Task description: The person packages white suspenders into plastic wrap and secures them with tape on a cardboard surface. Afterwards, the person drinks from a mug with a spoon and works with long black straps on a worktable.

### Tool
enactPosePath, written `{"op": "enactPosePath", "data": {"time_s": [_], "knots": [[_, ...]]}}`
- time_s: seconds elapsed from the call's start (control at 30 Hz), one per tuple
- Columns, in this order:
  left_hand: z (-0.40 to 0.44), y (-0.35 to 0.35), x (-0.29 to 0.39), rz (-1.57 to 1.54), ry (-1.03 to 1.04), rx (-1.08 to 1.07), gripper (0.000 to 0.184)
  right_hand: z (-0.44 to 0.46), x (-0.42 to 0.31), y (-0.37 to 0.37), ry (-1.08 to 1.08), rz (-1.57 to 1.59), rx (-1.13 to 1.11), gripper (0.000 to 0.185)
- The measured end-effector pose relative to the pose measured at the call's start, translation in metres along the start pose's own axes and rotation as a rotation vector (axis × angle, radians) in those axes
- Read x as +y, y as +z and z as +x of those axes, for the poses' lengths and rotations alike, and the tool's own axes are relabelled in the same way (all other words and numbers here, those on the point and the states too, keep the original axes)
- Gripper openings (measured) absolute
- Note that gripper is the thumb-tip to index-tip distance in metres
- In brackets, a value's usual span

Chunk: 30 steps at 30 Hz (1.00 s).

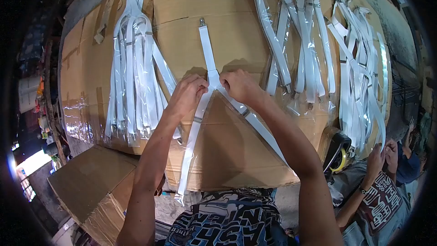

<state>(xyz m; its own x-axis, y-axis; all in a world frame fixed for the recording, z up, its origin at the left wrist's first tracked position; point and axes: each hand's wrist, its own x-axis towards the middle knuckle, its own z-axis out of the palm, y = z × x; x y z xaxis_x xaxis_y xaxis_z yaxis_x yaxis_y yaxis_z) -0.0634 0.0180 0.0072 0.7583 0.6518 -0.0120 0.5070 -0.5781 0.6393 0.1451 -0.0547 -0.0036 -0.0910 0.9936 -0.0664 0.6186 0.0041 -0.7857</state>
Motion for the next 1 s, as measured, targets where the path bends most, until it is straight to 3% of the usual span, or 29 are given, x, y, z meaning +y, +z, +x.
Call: {"op": "enactPosePath", "data": {"time_s": [0.2,0.3,0.5,0.77,1.0], "knots": [[-0.002,-0.005,0.003,0.021,-0.022,-0.023,0.012,0.004,-0.002,0.002,-0.034,-0.012,-0.055,0.006],[0.002,-0.007,0.006,-0.042,0.033,0.007,0.014,0.007,-0.004,0.003,-0.133,-0.042,0.030,0.006],[0.004,-0.006,0.004,-0.136,0.048,0.002,0.012,0.007,0.000,0.006,0.013,0.011,-0.086,0.009],[0.006,-0.014,0.005,-0.121,0.138,-0.034,0.015,0.010,0.004,0.009,0.009,0.039,-0.066,0.010],[0.005,-0.012,0.000,-0.077,-0.010,-0.108,0.019,0.015,-0.005,0.005,-0.080,-0.089,-0.059,0.008]]}}
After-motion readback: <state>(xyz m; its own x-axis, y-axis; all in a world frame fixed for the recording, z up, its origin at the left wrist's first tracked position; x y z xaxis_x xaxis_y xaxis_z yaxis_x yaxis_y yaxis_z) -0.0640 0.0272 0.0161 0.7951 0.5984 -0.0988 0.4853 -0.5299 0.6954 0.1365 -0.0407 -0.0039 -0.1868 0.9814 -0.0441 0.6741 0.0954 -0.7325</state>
